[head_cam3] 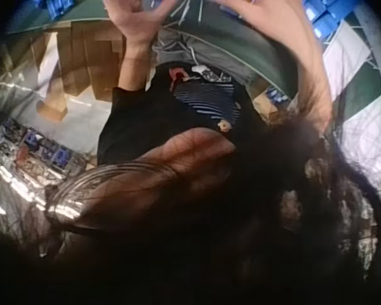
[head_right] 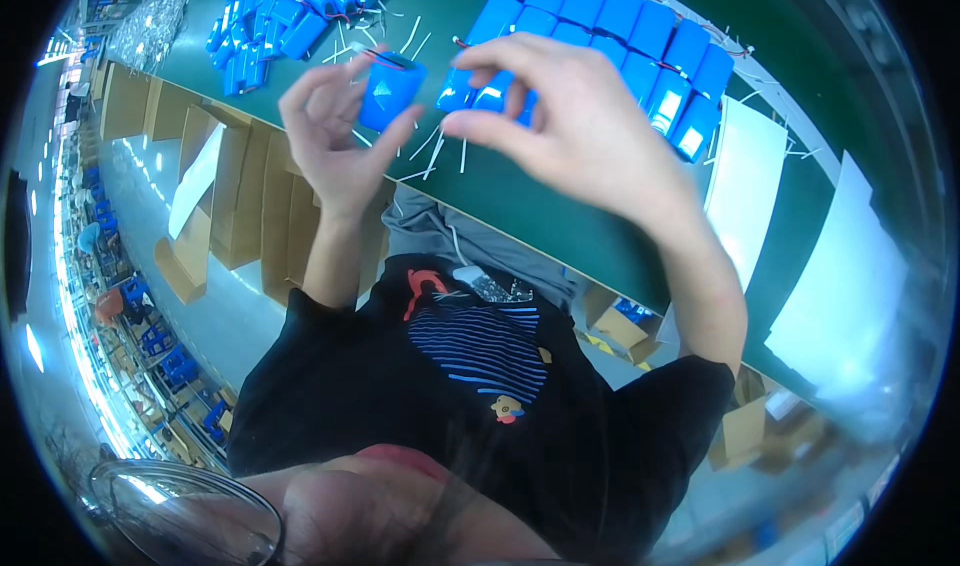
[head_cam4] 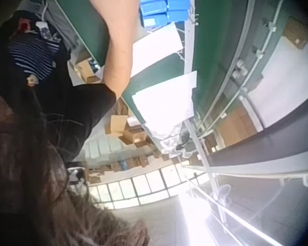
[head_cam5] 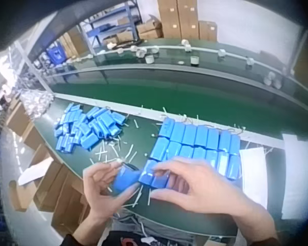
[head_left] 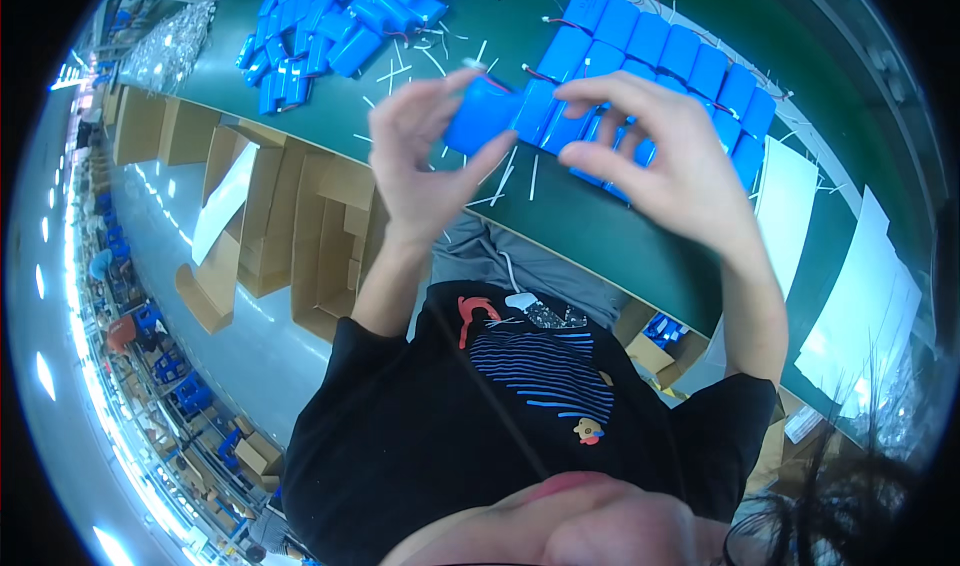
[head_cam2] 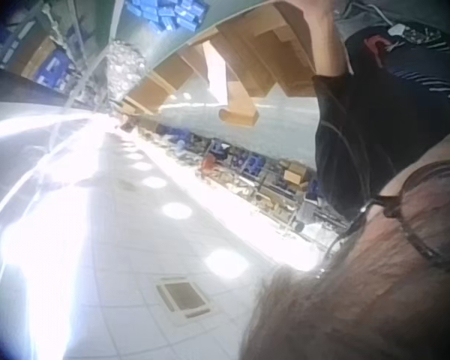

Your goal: Arrange and label blue electronic components on a workbench.

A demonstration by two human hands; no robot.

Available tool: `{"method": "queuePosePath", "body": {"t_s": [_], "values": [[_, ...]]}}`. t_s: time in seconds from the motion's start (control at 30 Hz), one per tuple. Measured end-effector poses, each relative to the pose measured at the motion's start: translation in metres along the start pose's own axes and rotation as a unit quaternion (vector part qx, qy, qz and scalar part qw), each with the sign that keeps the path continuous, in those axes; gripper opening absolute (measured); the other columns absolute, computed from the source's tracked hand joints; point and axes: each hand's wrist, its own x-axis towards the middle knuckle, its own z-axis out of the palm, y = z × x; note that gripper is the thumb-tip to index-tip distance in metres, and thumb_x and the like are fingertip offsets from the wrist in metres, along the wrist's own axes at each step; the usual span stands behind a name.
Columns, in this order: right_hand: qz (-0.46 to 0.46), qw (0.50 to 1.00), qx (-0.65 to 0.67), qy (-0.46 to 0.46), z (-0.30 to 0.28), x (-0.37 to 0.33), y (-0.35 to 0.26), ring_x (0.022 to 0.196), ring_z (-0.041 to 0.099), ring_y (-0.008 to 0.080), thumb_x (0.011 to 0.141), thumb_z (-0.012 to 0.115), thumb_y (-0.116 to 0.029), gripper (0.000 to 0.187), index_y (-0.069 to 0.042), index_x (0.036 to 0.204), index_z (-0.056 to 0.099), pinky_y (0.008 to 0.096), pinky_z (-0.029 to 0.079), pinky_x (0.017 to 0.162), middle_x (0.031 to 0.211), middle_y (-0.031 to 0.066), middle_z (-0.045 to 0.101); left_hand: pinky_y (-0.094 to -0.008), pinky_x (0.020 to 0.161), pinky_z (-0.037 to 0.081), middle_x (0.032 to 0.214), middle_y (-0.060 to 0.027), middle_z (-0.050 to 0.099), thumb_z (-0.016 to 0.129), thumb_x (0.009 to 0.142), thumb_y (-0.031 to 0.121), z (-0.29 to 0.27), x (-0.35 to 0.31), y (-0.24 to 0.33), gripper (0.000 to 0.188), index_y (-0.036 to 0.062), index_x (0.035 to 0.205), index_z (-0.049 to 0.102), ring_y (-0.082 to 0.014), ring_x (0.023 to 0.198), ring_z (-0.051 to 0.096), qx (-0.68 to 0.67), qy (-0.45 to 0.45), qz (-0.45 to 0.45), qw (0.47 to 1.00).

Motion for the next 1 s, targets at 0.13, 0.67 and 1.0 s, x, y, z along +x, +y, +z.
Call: {"method": "queuePosePath", "body": {"t_s": [0.13, 0.67, 1.0], "values": [[0.007, 0.998, 0.042, 0.051, 0.012, 0.003, -0.012, 0.085, 0.066, 0.0162, 0.086, 0.086, -0.016, 0.036, -0.008, 0.120, 0.077, 0.0275, 0.054, 0.074, 0.101, 0.0070, 0.072, -0.0286, 0.081, 0.063, 0.116, -0.0157, 0.071, 0.090, 0.075, -0.005, 0.028, -0.008, 0.003, 0.066, -0.0003, 0.128, 0.050, -0.0230, 0.100, 0.075, 0.011, 0.010, 0.007, 1.000], [-0.048, 0.976, 0.144, 0.158, 0.016, 0.003, 0.028, 0.087, 0.068, 0.0173, 0.087, 0.084, -0.006, 0.013, -0.006, 0.100, 0.085, 0.0254, 0.054, 0.078, 0.099, 0.0073, 0.077, -0.0303, 0.075, 0.059, 0.116, -0.0048, 0.075, 0.086, 0.084, 0.018, -0.005, 0.024, -0.013, 0.038, 0.0075, 0.117, 0.070, -0.0214, 0.088, 0.073, 0.220, -0.197, 0.135, 0.946], [0.079, 0.992, -0.036, 0.087, -0.085, -0.021, 0.033, 0.075, 0.066, 0.0164, 0.091, 0.083, -0.013, 0.011, -0.002, 0.093, 0.081, 0.0253, 0.053, 0.066, 0.089, 0.0080, 0.075, -0.0427, 0.104, 0.049, 0.130, -0.0138, 0.065, 0.078, 0.095, 0.023, -0.105, 0.049, -0.124, 0.038, 0.0071, 0.128, 0.071, -0.0345, 0.116, 0.061, 0.478, -0.025, 0.017, 0.878]]}}
